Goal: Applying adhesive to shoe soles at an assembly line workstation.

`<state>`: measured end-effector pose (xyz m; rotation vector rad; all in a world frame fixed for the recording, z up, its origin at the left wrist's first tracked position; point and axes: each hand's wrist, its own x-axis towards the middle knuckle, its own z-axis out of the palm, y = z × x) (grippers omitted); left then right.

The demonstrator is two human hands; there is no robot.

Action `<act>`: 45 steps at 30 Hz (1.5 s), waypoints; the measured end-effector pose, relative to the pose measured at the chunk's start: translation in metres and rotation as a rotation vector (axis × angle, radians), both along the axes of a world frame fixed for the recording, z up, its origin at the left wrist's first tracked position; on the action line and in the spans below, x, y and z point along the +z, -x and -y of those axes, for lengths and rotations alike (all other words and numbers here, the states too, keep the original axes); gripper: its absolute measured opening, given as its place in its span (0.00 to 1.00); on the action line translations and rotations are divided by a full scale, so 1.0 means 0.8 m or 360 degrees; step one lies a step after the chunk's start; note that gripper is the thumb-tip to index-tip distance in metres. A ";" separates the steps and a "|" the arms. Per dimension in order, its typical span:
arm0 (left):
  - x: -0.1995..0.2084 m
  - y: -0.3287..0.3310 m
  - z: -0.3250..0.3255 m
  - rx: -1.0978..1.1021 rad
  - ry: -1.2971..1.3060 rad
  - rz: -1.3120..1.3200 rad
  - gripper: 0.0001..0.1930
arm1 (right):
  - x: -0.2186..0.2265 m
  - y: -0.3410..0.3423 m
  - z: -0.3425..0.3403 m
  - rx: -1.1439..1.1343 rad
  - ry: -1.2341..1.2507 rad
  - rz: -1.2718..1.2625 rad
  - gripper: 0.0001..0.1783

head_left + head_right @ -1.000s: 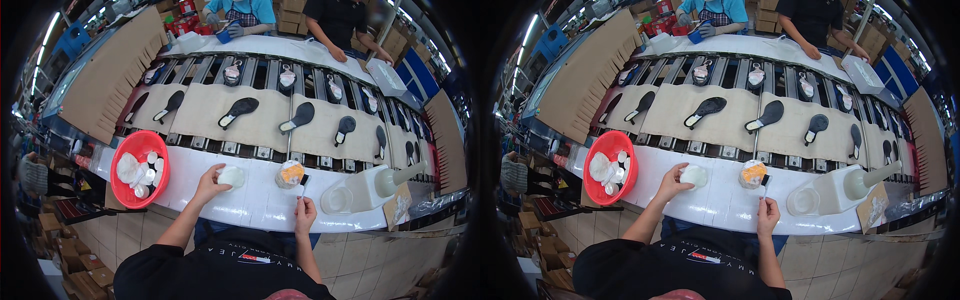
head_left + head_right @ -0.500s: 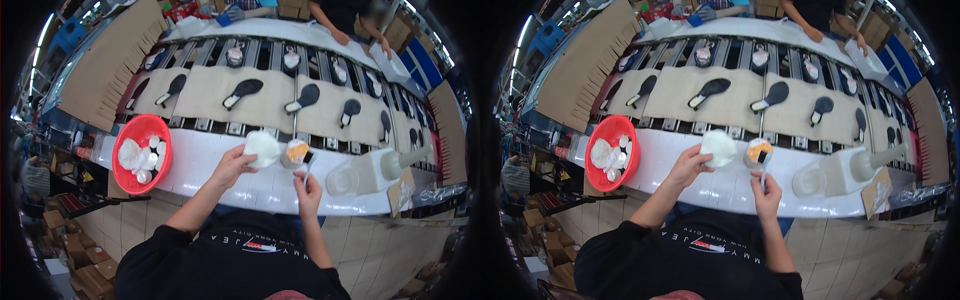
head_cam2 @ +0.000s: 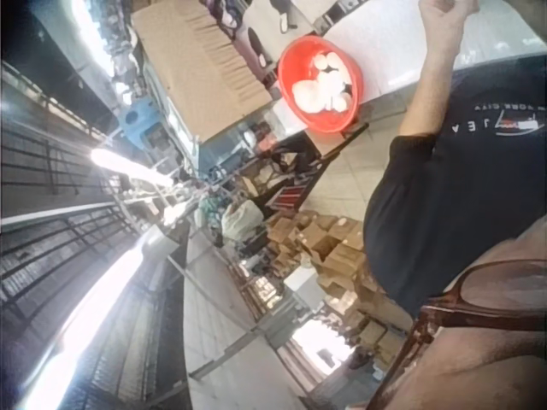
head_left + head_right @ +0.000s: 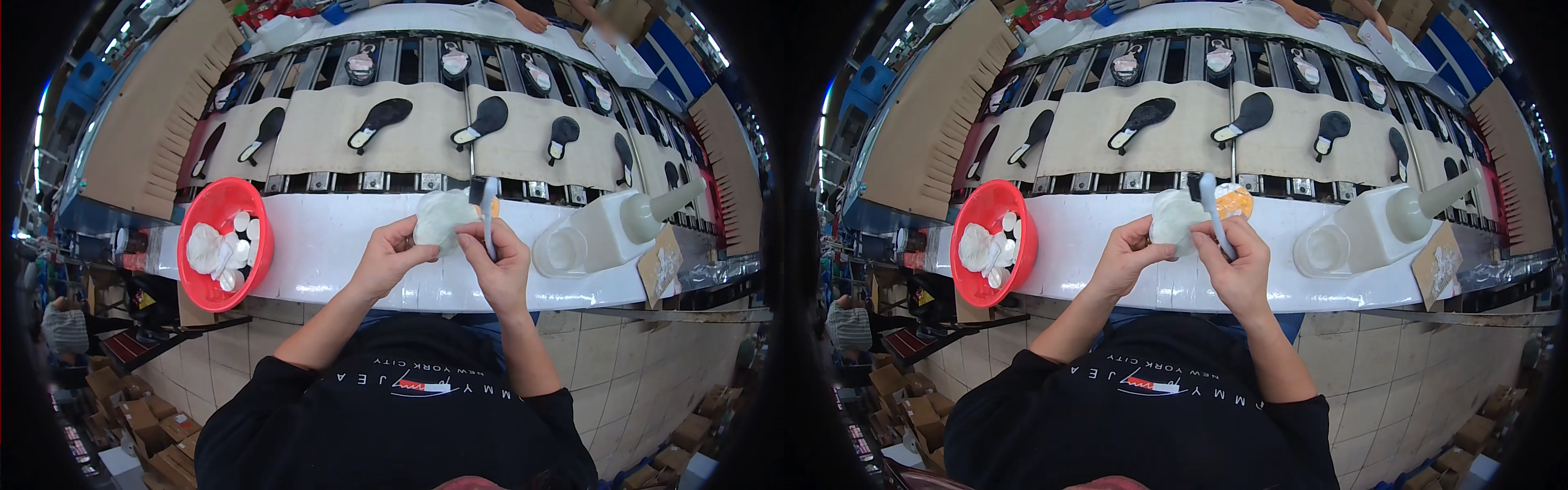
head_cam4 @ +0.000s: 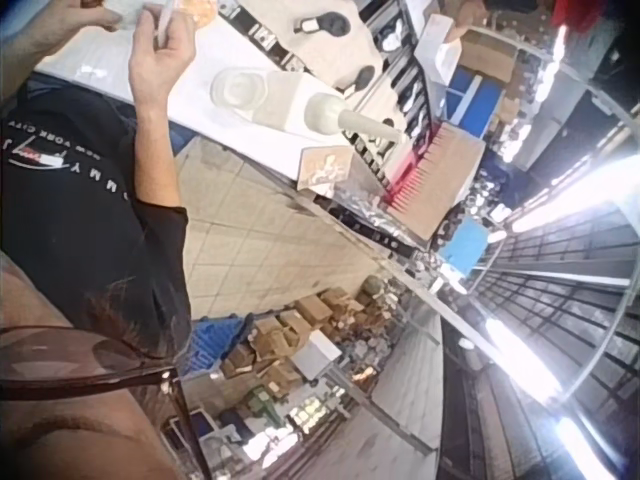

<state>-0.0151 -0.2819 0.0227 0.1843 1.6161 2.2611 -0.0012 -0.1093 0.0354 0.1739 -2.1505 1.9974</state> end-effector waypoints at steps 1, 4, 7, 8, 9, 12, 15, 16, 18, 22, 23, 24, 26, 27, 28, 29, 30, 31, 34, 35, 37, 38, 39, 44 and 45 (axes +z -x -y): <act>0.000 -0.001 -0.001 0.0021 0.0001 -0.0041 0.17 | -0.001 0.000 0.002 0.0004 -0.0050 -0.0044 0.04; -0.003 -0.002 -0.002 0.0031 0.0033 -0.0109 0.17 | 0.002 -0.001 0.011 -0.0009 -0.0177 -0.0140 0.05; -0.006 -0.003 -0.002 0.0036 0.0110 -0.0149 0.17 | 0.001 0.000 0.014 -0.0049 -0.0311 -0.0231 0.05; -0.008 -0.003 -0.002 0.0055 0.0158 -0.0161 0.17 | -0.001 0.001 0.015 -0.0082 -0.0301 -0.0228 0.05; -0.009 -0.004 -0.002 0.0052 0.0158 -0.0159 0.17 | -0.003 0.002 0.015 -0.0116 -0.0291 -0.0225 0.05; -0.011 -0.005 -0.002 0.0061 0.0197 -0.0165 0.19 | -0.005 0.008 0.013 -0.0139 -0.0283 -0.0187 0.05; -0.014 -0.005 -0.003 0.0123 0.0249 -0.0275 0.18 | -0.006 0.007 0.013 -0.0064 -0.0329 -0.0183 0.05; -0.015 -0.004 -0.002 0.0180 0.0268 -0.0280 0.16 | -0.006 0.007 0.013 -0.0064 -0.0328 -0.0183 0.05; -0.016 -0.003 -0.001 0.0238 0.0287 -0.0289 0.14 | -0.003 0.006 0.016 -0.0046 -0.0371 -0.0162 0.05; -0.013 0.000 -0.002 0.0364 0.0216 -0.0206 0.08 | -0.004 0.007 0.019 -0.0092 -0.0397 -0.0159 0.05; -0.011 0.000 -0.002 0.0381 0.0180 -0.0170 0.07 | -0.003 0.007 0.020 -0.0111 -0.0411 -0.0168 0.05; -0.011 0.000 -0.001 0.0381 0.0178 -0.0181 0.07 | -0.003 0.007 0.022 -0.0129 -0.0425 -0.0179 0.04; -0.014 0.001 -0.001 0.0408 0.0264 -0.0164 0.07 | -0.011 0.010 0.024 -0.0162 -0.0466 -0.0283 0.04; -0.017 -0.003 -0.002 0.0411 0.0256 -0.0187 0.07 | -0.013 0.008 0.024 -0.0190 -0.0504 -0.0367 0.04; -0.019 -0.005 -0.002 0.0411 0.0244 -0.0204 0.06 | -0.009 0.004 0.024 -0.0154 -0.0562 -0.0230 0.04; -0.020 -0.006 -0.001 0.0412 0.0232 -0.0221 0.06 | -0.008 0.005 0.025 -0.0142 -0.0561 -0.0267 0.04; -0.021 -0.004 -0.003 0.0444 0.0239 -0.0285 0.04 | -0.009 0.008 0.026 -0.0120 -0.0557 -0.0198 0.04; -0.019 -0.004 -0.005 0.0457 0.0235 -0.0296 0.04 | -0.009 0.007 0.026 -0.0102 -0.0556 -0.0108 0.04; -0.019 -0.003 -0.008 0.0440 0.0402 -0.0458 0.05 | -0.017 0.011 0.027 -0.0130 -0.0577 -0.0207 0.04; -0.018 -0.003 -0.008 0.0447 0.0398 -0.0459 0.05 | -0.019 0.012 0.027 -0.0153 -0.0573 -0.0187 0.04; -0.017 -0.003 -0.008 0.0444 0.0308 -0.0385 0.05 | -0.021 0.013 0.028 -0.0138 -0.0562 -0.0151 0.04; -0.018 -0.002 -0.007 0.0451 0.0306 -0.0386 0.05 | -0.022 0.013 0.029 -0.0129 -0.0547 -0.0112 0.04; -0.020 -0.002 -0.005 0.0434 0.0300 -0.0368 0.05 | -0.025 0.014 0.029 -0.0124 -0.0550 -0.0114 0.04; -0.024 0.005 0.001 0.0401 0.0261 -0.0309 0.05 | -0.029 0.017 0.029 -0.0074 -0.0486 0.0051 0.05; -0.027 0.006 0.001 0.0402 0.0263 -0.0298 0.05 | -0.029 0.018 0.029 -0.0071 -0.0489 0.0050 0.05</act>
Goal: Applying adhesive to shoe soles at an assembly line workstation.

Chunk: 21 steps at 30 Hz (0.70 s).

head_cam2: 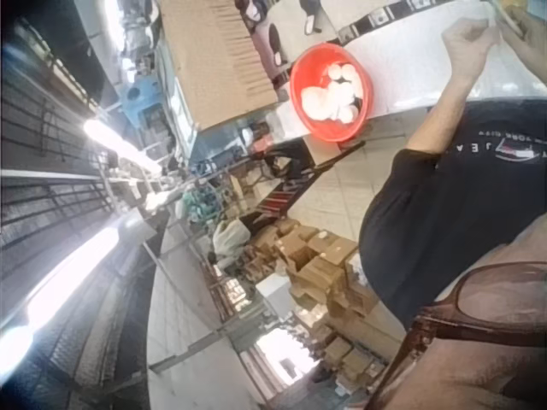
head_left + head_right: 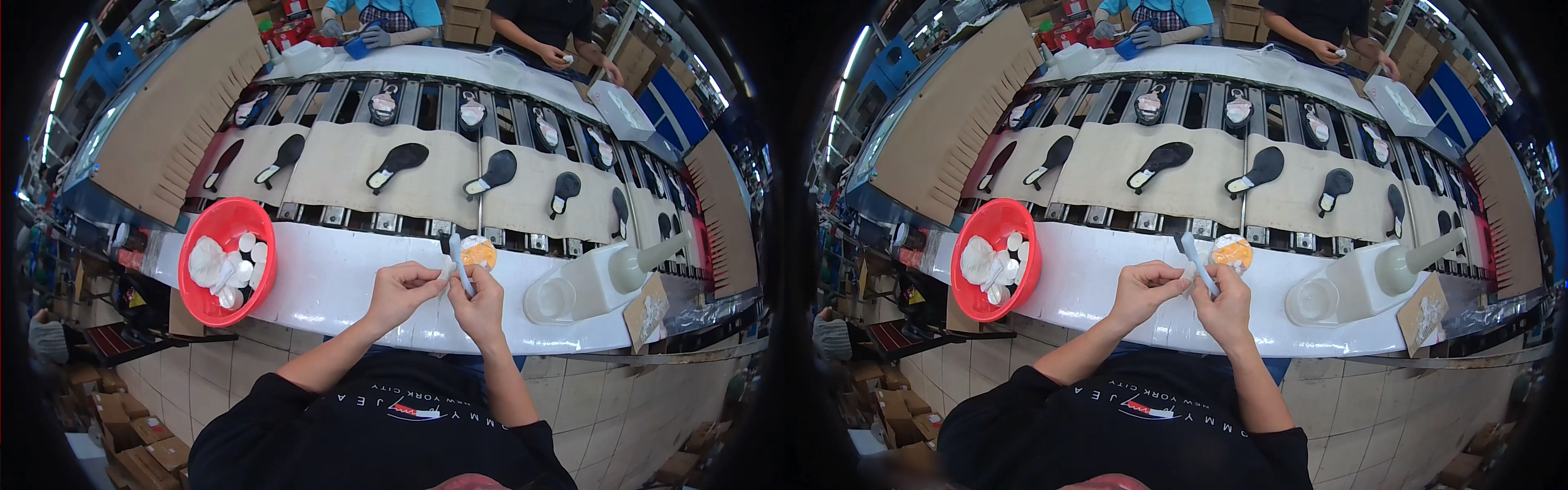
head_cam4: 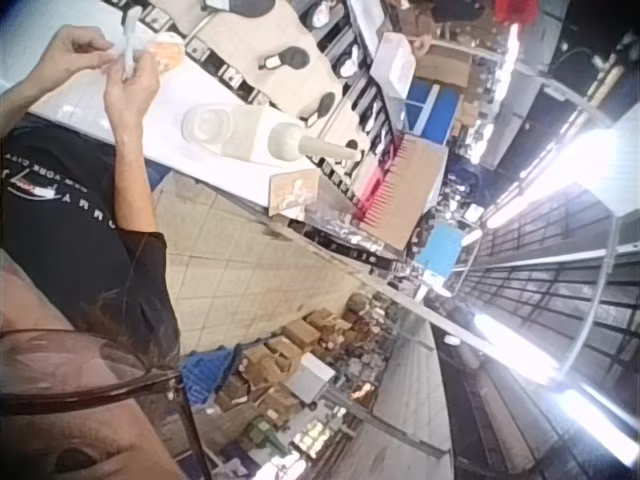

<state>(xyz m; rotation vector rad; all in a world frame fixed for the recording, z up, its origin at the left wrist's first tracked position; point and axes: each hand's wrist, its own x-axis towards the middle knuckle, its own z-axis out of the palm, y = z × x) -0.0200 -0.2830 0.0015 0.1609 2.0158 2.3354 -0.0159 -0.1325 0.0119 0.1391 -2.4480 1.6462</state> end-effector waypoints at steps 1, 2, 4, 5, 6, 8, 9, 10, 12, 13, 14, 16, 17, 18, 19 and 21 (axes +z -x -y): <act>-0.002 0.000 0.001 0.0002 0.0001 0.0015 0.05 | -0.001 0.000 0.001 0.0007 0.0037 0.0001 0.05; -0.002 0.000 0.002 0.0005 -0.0001 0.0018 0.05 | -0.002 0.001 0.002 0.0015 0.0074 0.0003 0.06; 0.000 0.003 0.004 0.0018 0.0002 0.0018 0.06 | -0.006 0.003 0.002 0.0042 0.0224 0.0096 0.04; -0.001 0.004 0.004 0.0015 -0.0002 0.0020 0.06 | -0.008 0.005 0.001 0.0065 0.0375 0.0186 0.02; -0.004 0.005 0.004 0.0019 -0.0070 0.0102 0.06 | -0.011 0.007 0.002 0.0062 0.0371 0.0187 0.02; -0.007 0.008 0.003 0.0024 -0.0139 0.0181 0.06 | -0.017 0.012 0.010 -0.0031 0.0700 0.0165 0.02; -0.007 0.010 0.000 0.0091 -0.0171 0.0114 0.06 | -0.015 0.013 0.014 -0.0031 0.0697 0.0163 0.02; -0.007 0.013 -0.003 0.0160 -0.0204 0.0044 0.06 | -0.013 0.015 0.020 -0.0044 0.0749 0.0142 0.03; -0.004 0.018 -0.005 0.0196 -0.0203 0.0006 0.05 | -0.012 0.022 0.027 -0.0054 0.0794 0.0113 0.04; -0.002 0.021 -0.006 0.0227 -0.0201 -0.0026 0.05 | -0.015 0.028 0.029 -0.0062 0.0898 0.0072 0.06; -0.003 0.025 -0.008 0.0223 -0.0214 -0.0036 0.05 | -0.018 0.033 0.030 -0.0069 0.1000 0.0031 0.07; -0.006 0.033 -0.009 0.0260 -0.0246 -0.0128 0.05 | -0.018 0.042 0.028 -0.0094 0.1041 0.0106 0.06; -0.007 0.038 -0.009 0.0259 -0.0263 -0.0134 0.05 | -0.019 0.047 0.029 -0.0120 0.1094 0.0193 0.06; -0.008 0.042 -0.010 0.0270 -0.0245 -0.0173 0.05 | -0.020 0.052 0.030 -0.0120 0.1077 0.0185 0.06; -0.010 0.046 -0.009 0.0285 -0.0227 -0.0214 0.05 | -0.021 0.058 0.032 -0.0160 0.0994 0.0162 0.06; -0.019 0.052 -0.006 0.0300 -0.0268 -0.0204 0.05 | -0.026 0.069 0.034 -0.0196 0.0895 0.0132 0.06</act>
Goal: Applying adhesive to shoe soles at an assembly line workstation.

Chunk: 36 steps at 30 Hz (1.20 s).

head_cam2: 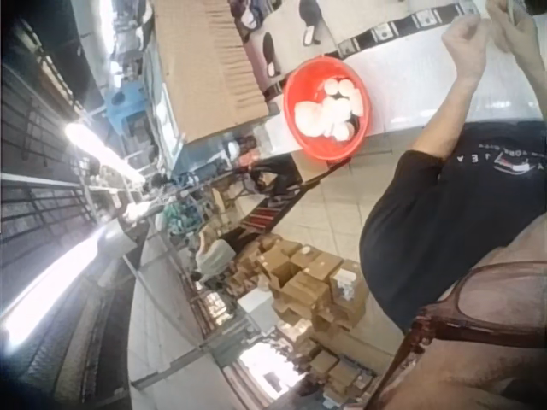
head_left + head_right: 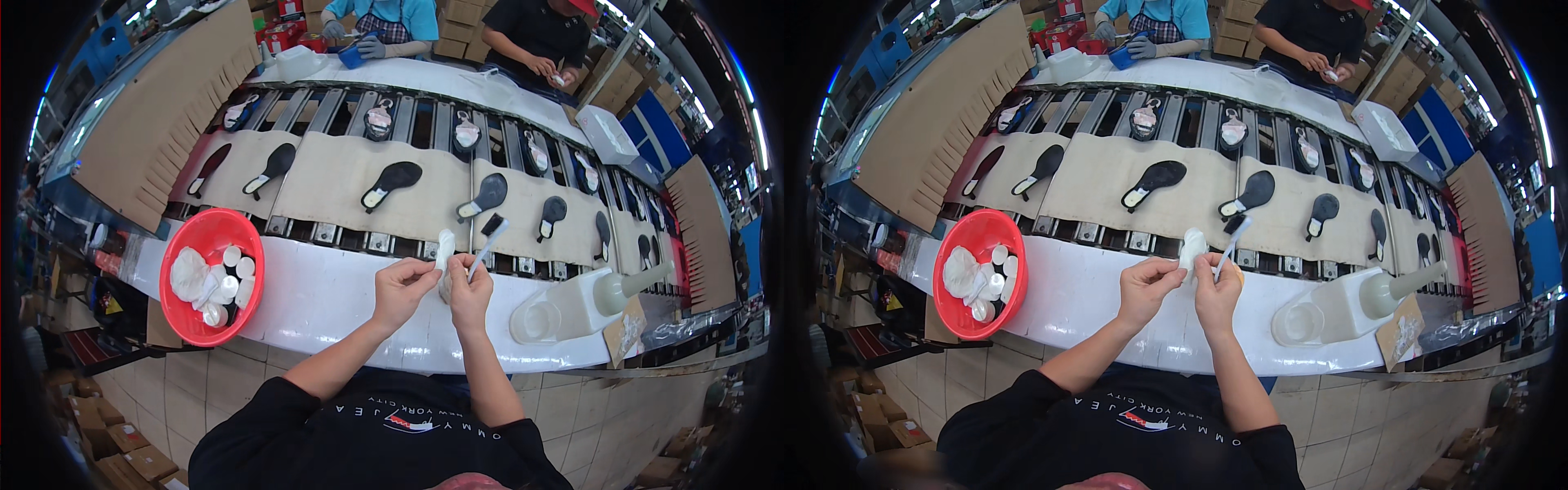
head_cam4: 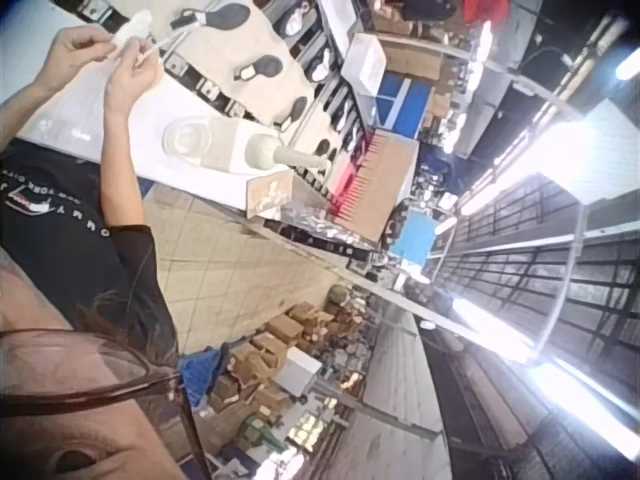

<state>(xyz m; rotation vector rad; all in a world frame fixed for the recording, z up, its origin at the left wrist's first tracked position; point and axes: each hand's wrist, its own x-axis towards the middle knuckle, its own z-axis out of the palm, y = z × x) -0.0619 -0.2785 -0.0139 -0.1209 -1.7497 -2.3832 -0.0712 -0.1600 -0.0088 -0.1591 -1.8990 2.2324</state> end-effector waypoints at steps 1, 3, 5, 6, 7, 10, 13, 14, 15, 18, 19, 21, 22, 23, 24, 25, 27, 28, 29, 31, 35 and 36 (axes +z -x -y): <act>-0.002 0.004 0.002 0.0009 -0.0027 0.0015 0.05 | -0.002 0.005 -0.001 -0.0001 -0.0121 -0.0020 0.05; -0.005 0.012 0.010 0.0003 -0.0104 0.0107 0.05 | -0.002 0.013 0.002 0.0001 -0.0257 -0.0044 0.05; -0.006 0.019 0.021 0.0001 -0.0175 0.0203 0.06 | 0.005 0.018 0.014 -0.0017 -0.0234 -0.0118 0.05; -0.007 0.021 0.027 0.0015 -0.0187 0.0189 0.06 | 0.010 0.019 0.020 -0.0012 -0.0244 -0.0120 0.05; -0.008 0.023 0.031 0.0028 -0.0200 0.0177 0.06 | 0.015 0.016 0.025 0.0063 -0.0408 -0.0073 0.05; -0.009 0.028 0.043 0.0119 -0.0099 0.0035 0.06 | 0.006 0.026 0.041 0.0109 -0.0691 -0.0237 0.06; -0.010 0.029 0.054 0.0179 0.0067 -0.0058 0.06 | 0.006 0.032 0.053 0.0056 -0.0872 -0.0557 0.06; -0.009 0.028 0.059 0.0180 0.0067 -0.0055 0.06 | 0.012 0.030 0.060 0.0071 -0.0920 -0.0459 0.05; -0.007 0.026 0.063 0.0203 0.0135 -0.0050 0.06 | 0.015 0.030 0.065 0.0086 -0.0968 -0.0360 0.04; -0.008 0.026 0.069 0.0219 0.0187 -0.0053 0.06 | 0.012 0.031 0.072 0.0100 -0.0979 -0.0311 0.04; -0.009 0.027 0.070 0.0217 0.0175 -0.0058 0.06 | 0.013 0.031 0.073 0.0103 -0.0980 -0.0309 0.04; -0.010 0.027 0.073 0.0208 0.0129 -0.0052 0.05 | 0.016 0.032 0.072 0.0177 -0.1080 -0.0196 0.04; -0.010 0.026 0.075 0.0198 0.0085 -0.0051 0.05 | 0.014 0.034 0.070 0.0177 -0.1081 -0.0195 0.04; -0.011 0.027 0.078 0.0196 0.0084 -0.0050 0.05 | 0.010 0.036 0.067 0.0229 -0.0953 -0.0174 0.04; -0.012 0.027 0.081 0.0168 0.0019 0.0008 0.05 | 0.008 0.038 0.063 0.0280 -0.0825 -0.0154 0.04; -0.013 0.028 0.084 0.0141 -0.0045 0.0067 0.05 | 0.010 0.040 0.060 0.0279 -0.0825 -0.0153 0.04; -0.010 0.030 0.090 0.0068 -0.0134 0.0156 0.05 | 0.013 0.046 0.052 0.0371 -0.0389 0.0043 0.05; -0.009 0.031 0.091 -0.0009 -0.0224 0.0242 0.05 | 0.015 0.049 0.047 0.0442 -0.0336 0.0086 0.05; -0.008 0.032 0.090 -0.0015 -0.0223 0.0241 0.05 | 0.016 0.050 0.047 0.0436 -0.0335 0.0085 0.05; -0.007 0.032 0.086 -0.0029 -0.0278 0.0229 0.04 | 0.021 0.050 0.049 0.0390 -0.0152 0.0247 0.06; -0.005 0.036 0.075 0.0027 -0.0343 0.0222 0.05 | 0.025 0.049 0.071 0.0220 -0.0200 -0.0134 0.08; -0.002 0.036 0.073 0.0021 -0.0368 0.0208 0.05 | 0.024 0.050 0.073 0.0228 -0.0203 -0.0152 0.08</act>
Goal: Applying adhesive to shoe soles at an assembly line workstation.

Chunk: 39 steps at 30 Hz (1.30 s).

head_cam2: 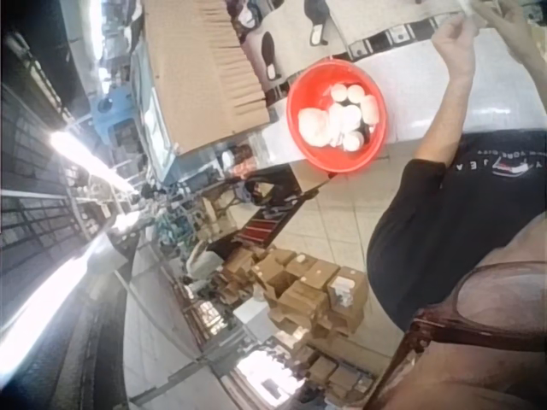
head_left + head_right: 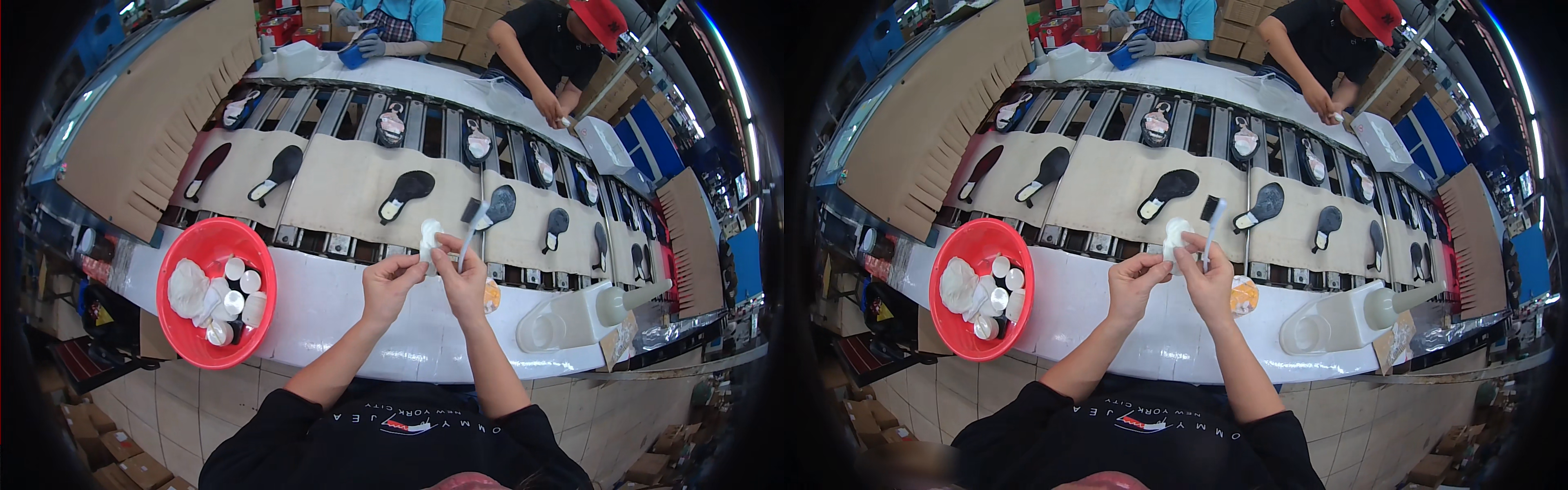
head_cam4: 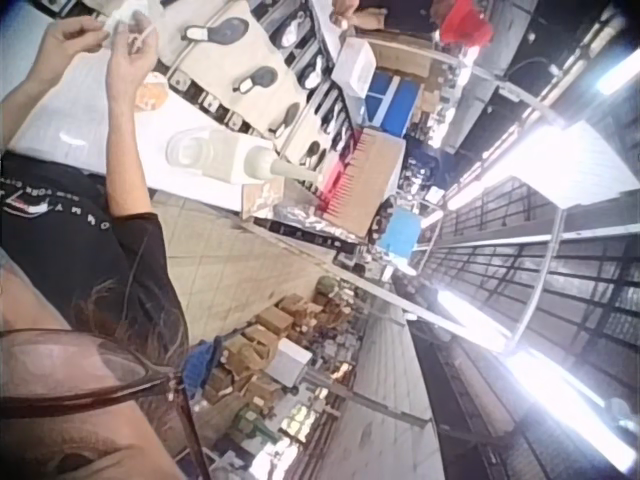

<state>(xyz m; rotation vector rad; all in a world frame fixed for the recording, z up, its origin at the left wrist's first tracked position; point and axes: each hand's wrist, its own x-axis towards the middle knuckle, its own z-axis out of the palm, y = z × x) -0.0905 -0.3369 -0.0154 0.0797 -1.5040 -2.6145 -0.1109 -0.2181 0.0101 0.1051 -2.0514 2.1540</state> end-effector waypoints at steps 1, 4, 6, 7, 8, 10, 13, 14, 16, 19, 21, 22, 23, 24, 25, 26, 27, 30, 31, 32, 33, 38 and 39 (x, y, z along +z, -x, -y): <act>0.002 0.000 -0.001 0.0001 -0.0024 -0.0015 0.06 | -0.001 0.000 0.002 0.0012 -0.0001 -0.0018 0.09; 0.004 0.001 -0.007 0.0035 -0.0037 -0.0007 0.06 | 0.000 0.003 0.004 -0.0027 0.0157 0.0105 0.07; 0.002 0.000 -0.009 0.0030 -0.0049 -0.0020 0.06 | -0.001 0.005 0.004 -0.0043 0.0147 0.0114 0.07; 0.001 0.001 -0.009 0.0022 -0.0064 -0.0036 0.07 | -0.001 0.006 0.003 -0.0062 0.0134 0.0121 0.06; 0.000 0.001 -0.009 0.0022 -0.0065 -0.0036 0.07 | -0.001 0.007 0.003 -0.0063 0.0134 0.0121 0.06; 0.004 0.004 -0.009 -0.0023 0.0006 0.0018 0.10 | -0.001 0.009 0.003 -0.0164 -0.0095 -0.0001 0.05; 0.029 0.007 -0.017 0.0003 -0.0141 0.0032 0.16 | -0.005 0.014 0.005 -0.0206 -0.0412 -0.0200 0.06; 0.025 0.011 -0.016 0.0006 -0.0141 0.0031 0.16 | -0.002 0.014 0.008 -0.0203 -0.0412 -0.0201 0.06; 0.013 0.021 -0.010 -0.0183 0.0067 -0.0103 0.18 | 0.006 0.011 0.012 -0.0134 -0.0490 -0.0101 0.05; 0.009 0.033 -0.002 -0.0252 0.0106 0.0036 0.15 | 0.013 0.017 0.006 -0.0061 -0.0503 0.0048 0.06; -0.004 0.044 -0.004 -0.0256 0.0130 -0.0013 0.14 | 0.008 0.030 0.001 -0.0105 -0.0422 -0.0028 0.07; -0.006 0.046 -0.003 -0.0256 0.0161 -0.0048 0.14 | 0.007 0.036 -0.001 -0.0143 -0.0334 -0.0091 0.07; -0.008 0.050 -0.003 -0.0250 0.0153 -0.0043 0.14 | 0.009 0.044 -0.004 -0.0136 -0.0342 -0.0087 0.07; -0.009 0.057 -0.004 -0.0260 0.0080 0.0009 0.13 | 0.013 0.055 -0.008 -0.0123 -0.0148 0.0064 0.08; -0.011 0.064 -0.004 -0.0275 0.0002 0.0060 0.12 | 0.017 0.067 -0.013 -0.0116 0.0040 0.0214 0.09; -0.013 0.071 -0.001 -0.0266 -0.0014 0.0063 0.12 | 0.021 0.078 -0.016 -0.0096 0.0135 0.0244 0.09; -0.018 0.077 0.004 -0.0210 -0.0037 0.0042 0.12 | 0.026 0.095 -0.021 -0.0251 0.0180 0.0197 0.09; -0.040 0.098 0.033 0.0005 -0.0208 0.0118 0.12 | 0.078 0.149 -0.044 -0.0431 0.0186 -0.0107 0.09; -0.052 0.105 0.051 0.0155 -0.0336 0.0218 0.12 | 0.088 0.161 -0.045 -0.0333 0.0006 -0.0164 0.09; -0.066 0.110 0.069 0.0273 -0.0445 0.0175 0.13 | 0.089 0.175 -0.043 -0.0302 -0.0150 -0.0138 0.10; -0.080 0.114 0.088 0.0393 -0.0551 0.0134 0.14 | 0.089 0.192 -0.037 -0.0269 -0.0305 -0.0111 0.10; -0.100 0.122 0.136 0.0423 -0.0674 0.0125 0.15 | 0.041 0.278 0.006 0.0006 -0.0726 -0.0101 0.10; -0.102 0.127 0.140 0.0372 -0.0673 0.0094 0.15 | 0.027 0.297 0.016 0.0106 -0.0793 -0.0102 0.10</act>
